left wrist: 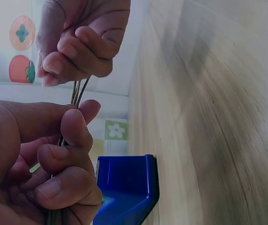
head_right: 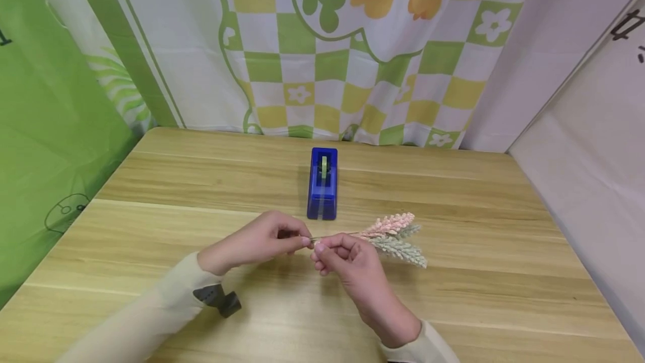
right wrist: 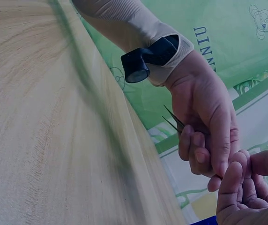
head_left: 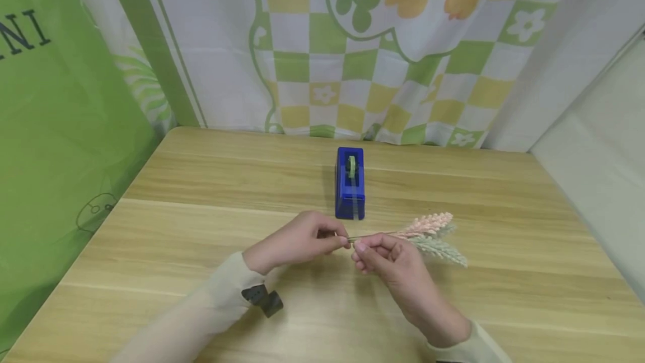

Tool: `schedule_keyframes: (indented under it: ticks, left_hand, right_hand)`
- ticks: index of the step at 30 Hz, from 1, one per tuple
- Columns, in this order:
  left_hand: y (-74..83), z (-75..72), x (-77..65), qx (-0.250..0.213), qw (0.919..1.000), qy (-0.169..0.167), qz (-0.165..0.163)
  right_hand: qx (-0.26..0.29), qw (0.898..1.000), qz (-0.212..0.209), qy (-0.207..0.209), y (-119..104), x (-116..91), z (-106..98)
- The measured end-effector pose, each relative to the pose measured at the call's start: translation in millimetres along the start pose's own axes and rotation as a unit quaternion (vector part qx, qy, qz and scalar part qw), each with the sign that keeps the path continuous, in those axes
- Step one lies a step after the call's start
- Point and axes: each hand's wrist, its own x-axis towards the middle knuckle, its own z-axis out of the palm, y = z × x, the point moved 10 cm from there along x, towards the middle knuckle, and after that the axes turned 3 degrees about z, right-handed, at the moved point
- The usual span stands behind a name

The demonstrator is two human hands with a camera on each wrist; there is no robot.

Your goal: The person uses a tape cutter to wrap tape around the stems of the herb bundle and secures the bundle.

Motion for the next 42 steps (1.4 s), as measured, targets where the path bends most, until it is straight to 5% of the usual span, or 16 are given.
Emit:
schedule_keyframes:
  ticks: [42]
  left_hand:
    - [12.2, -3.8, 0.8, -0.022, 0.9996, 0.012, 0.012]
  right_hand:
    - [0.011, 1.000, 0.002, 0.003, 8.4, -0.2, -0.9]
